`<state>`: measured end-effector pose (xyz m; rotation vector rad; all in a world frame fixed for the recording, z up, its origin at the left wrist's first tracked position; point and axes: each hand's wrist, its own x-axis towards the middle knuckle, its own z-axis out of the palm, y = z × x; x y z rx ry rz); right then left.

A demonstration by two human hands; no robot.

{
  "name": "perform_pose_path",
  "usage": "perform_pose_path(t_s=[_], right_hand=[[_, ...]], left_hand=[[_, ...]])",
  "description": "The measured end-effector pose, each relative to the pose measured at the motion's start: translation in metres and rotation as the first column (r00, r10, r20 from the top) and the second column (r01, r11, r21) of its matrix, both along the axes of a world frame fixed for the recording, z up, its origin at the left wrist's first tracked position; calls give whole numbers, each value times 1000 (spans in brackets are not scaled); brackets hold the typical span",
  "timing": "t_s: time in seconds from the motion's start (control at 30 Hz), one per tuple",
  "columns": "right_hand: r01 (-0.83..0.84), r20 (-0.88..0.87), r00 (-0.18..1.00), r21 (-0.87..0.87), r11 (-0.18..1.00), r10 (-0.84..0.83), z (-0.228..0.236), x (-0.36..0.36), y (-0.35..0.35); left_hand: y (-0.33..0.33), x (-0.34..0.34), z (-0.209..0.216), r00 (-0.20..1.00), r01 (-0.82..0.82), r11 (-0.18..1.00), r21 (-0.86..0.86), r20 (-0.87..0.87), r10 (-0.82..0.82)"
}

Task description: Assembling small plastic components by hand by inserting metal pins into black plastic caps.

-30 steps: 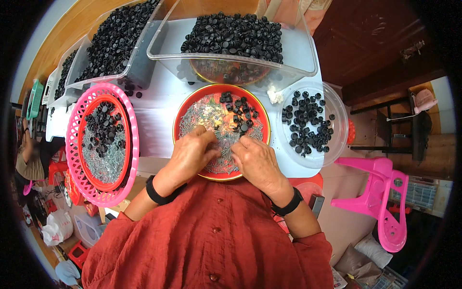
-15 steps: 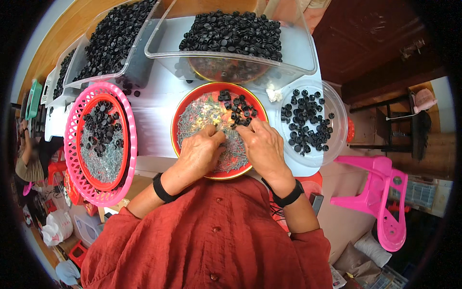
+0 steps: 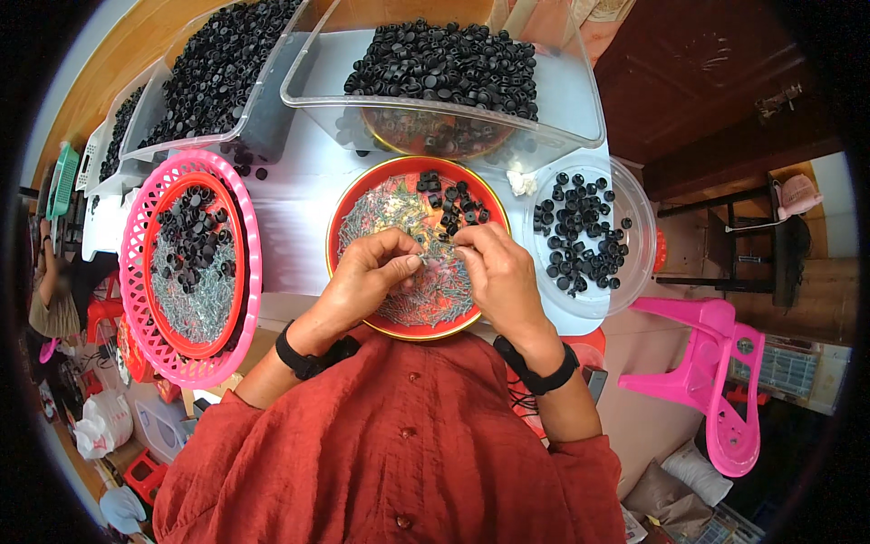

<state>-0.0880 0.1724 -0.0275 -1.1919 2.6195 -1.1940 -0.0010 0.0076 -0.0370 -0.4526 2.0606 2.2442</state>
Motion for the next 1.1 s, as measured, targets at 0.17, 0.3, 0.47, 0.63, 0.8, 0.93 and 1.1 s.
perform_pose_path(t_s=[0.17, 0.3, 0.47, 0.63, 0.8, 0.93, 1.1], right_hand=[[207, 713, 698, -288, 935, 65, 9, 13, -2], [218, 779, 617, -306, 927, 112, 1, 12, 3], [300, 879, 455, -304, 904, 144, 6, 15, 2], [310, 897, 401, -323, 894, 185, 3, 15, 5], [232, 834, 532, -315, 920, 151, 14, 20, -1], [175, 708, 700, -298, 938, 94, 3, 23, -2], [106, 545, 837, -243, 964, 45, 3, 26, -3]], left_hand=[[3, 3, 3, 999, -28, 998, 61, 27, 26], [3, 5, -1, 996, -71, 997, -40, -63, 68], [7, 4, 0, 992, -99, 991, -93, -92, 91], [9, 5, 2, 982, -88, 979, -182, -183, 54], [6, 6, 1, 984, -67, 976, -206, -176, 31], [6, 7, -3, 989, -33, 987, -154, -145, 11], [7, 6, 1, 994, -55, 969, 239, -74, 75]])
